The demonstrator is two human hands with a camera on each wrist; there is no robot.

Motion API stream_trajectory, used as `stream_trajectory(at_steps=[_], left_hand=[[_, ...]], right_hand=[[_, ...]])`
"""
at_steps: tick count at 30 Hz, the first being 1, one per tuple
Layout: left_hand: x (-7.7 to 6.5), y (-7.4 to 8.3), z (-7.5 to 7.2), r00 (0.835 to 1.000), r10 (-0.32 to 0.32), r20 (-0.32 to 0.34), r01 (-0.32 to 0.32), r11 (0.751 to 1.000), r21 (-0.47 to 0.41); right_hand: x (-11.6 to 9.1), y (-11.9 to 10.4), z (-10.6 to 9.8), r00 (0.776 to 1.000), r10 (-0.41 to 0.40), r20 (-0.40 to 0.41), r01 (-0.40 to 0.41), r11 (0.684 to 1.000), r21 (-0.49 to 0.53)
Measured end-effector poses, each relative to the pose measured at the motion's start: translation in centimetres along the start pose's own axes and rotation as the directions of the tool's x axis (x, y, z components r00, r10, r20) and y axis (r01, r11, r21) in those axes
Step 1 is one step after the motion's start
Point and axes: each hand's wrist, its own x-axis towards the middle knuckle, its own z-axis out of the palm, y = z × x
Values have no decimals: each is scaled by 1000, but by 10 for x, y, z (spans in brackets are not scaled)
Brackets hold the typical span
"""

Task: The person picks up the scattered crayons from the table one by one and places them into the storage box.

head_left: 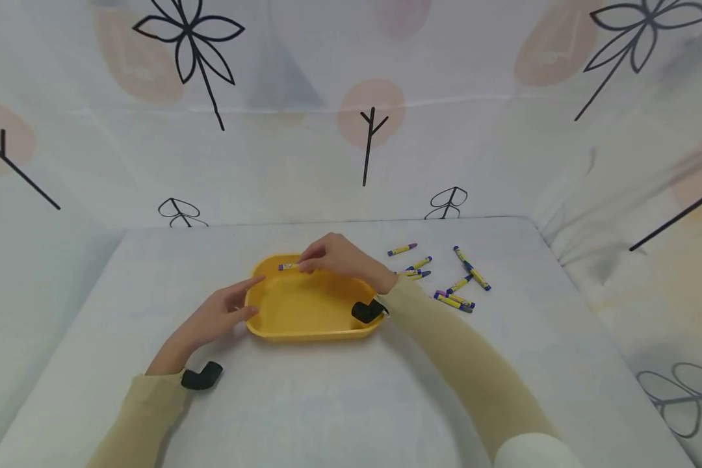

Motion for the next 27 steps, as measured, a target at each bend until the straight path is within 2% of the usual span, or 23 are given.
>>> stream_trajectory(at_steps=[7,14,19,22,27], left_hand=[[-1,2,0,1000,19,8,-19,999,-39],[-2,3,2,1000,21,0,-21,998,-64],[-2,1,3,1000,20,-13,-21,999,-42],[-2,-1,3,1000,10,-20,-11,999,-30],[-4,-2,3,1000,-1,-19,0,1000,-27]], right_hand=[[1,8,7,1000,11,25,-12,1000,12],[-8,7,-3,998,52,-19,-51,999,16],[-26,10,-23,994,74,-76,-66,993,103],[-41,15,-40,989,90,-116,-77,991,107],[-72,40,-70,971,150,-188,-128,984,127]])
